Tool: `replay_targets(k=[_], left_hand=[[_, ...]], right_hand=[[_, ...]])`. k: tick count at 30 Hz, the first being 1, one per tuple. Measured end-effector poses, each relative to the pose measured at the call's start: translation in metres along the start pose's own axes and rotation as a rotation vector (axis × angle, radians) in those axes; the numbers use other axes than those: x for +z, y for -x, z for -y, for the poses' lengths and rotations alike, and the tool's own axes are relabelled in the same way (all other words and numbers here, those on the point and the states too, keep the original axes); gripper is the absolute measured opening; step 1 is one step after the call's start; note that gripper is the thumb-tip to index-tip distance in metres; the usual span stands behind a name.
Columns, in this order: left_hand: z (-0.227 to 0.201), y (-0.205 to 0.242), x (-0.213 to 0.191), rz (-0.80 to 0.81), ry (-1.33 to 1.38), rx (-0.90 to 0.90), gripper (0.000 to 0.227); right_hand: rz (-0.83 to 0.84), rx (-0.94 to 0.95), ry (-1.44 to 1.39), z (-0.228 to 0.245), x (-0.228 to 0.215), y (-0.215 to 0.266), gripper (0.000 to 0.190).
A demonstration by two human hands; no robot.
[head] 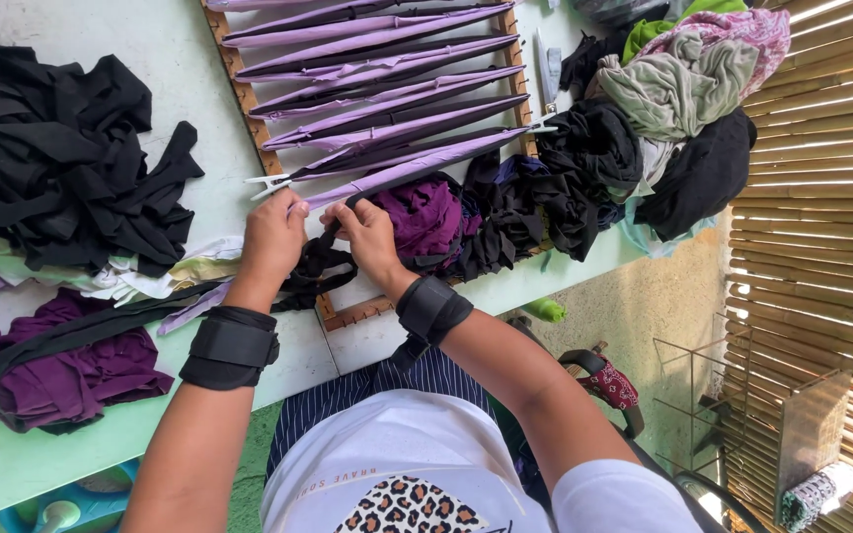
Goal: The person prepares fabric strips for weaving by straightening and clipping them to a rack, then cutting them to size with scissors.
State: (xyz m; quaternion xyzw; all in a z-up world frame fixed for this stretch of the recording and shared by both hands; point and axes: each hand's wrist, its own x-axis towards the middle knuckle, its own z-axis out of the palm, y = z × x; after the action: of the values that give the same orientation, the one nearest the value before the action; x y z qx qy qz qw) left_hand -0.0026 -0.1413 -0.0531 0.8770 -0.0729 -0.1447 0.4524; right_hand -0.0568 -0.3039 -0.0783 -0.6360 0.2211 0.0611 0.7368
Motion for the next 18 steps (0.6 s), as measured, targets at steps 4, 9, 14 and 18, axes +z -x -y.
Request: replay_targets(k=[4,9,14,18], left_hand=[[-0.01,0.005,-0.013,0.01,-0.284,-0.008,0.023],[-0.011,0.007,-0.021,0.01,-0.443,0.111,0.018],[0.005,0.003,-0.021,-0.013,-0.41,0.121,0.017],[-0.001,-0.004,-0.029,0.101,-0.279,-0.013,0.023]], right_hand=[[0.012,-0.104,0.109,-0.023,-0.007,0.005,0.029],[0.03,0.009,0.201,-0.023,-0.003,0.017,0.03],[0.144,0.061,0.522,0.016,0.032,0.035,0.037],[0.321,0.058,0.933,0.018,0.06,0.027,0.037]])
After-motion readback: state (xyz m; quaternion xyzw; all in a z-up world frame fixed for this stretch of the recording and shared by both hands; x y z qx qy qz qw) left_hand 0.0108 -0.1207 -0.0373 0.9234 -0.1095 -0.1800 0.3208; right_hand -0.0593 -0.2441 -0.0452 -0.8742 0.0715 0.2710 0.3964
